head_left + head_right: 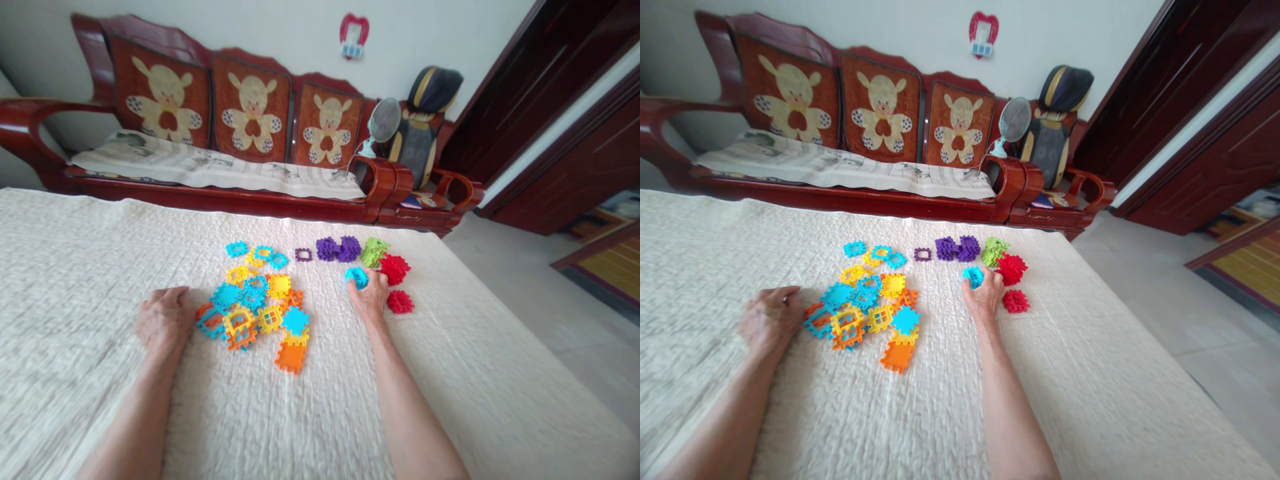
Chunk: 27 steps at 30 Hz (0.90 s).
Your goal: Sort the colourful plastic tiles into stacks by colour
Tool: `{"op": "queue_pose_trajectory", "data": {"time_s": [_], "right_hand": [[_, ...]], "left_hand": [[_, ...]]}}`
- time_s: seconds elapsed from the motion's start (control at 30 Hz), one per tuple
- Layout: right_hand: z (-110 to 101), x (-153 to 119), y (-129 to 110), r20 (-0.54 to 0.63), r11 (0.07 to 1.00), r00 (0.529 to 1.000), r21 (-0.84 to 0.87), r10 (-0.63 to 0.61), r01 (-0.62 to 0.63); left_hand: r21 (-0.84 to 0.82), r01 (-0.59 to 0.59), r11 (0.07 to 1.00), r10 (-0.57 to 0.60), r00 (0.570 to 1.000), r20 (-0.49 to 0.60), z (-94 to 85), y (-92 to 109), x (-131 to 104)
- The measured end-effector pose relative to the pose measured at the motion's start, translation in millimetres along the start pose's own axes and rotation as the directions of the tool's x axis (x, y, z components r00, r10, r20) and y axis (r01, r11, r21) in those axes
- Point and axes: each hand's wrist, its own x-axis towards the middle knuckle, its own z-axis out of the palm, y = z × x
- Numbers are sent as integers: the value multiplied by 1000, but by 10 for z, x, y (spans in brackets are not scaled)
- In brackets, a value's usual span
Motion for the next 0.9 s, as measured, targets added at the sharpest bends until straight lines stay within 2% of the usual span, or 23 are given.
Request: {"op": "queue_pose_trajectory", "data": {"time_s": [0.13, 0.3, 0.4, 0.5, 0.6, 0.7, 0.83, 0.9], "right_hand": [[-16, 22, 7, -84, 998, 995, 27, -53, 56], [-40, 25, -79, -171, 968, 963, 102, -209, 229], [-35, -53, -189, -143, 922, 939, 194, -311, 335], [3, -153, -329, -61, 853, 899, 295, -433, 431], [88, -198, -541, 22, 791, 839, 347, -544, 503], [205, -168, -866, 58, 756, 793, 349, -607, 554], [320, -125, -1313, 93, 736, 765, 369, -637, 568], [334, -121, -1416, 101, 737, 771, 392, -629, 550]], "left_hand": [[-22, -37, 999, 36, 999, -31, -18, 16, -41], [-36, -66, 997, 64, 995, -71, -5, 17, -57], [-52, -72, 996, 68, 995, -70, -1, 18, -57], [-60, -74, 995, 70, 995, -73, -1, 23, -59], [-59, -74, 996, 70, 995, -67, 1, 28, -64], [-59, -72, 996, 68, 996, -61, 7, 27, -66], [-70, -70, 995, 67, 996, -53, 15, 15, -67], [-76, -58, 995, 54, 997, -55, 19, 6, -61]]}}
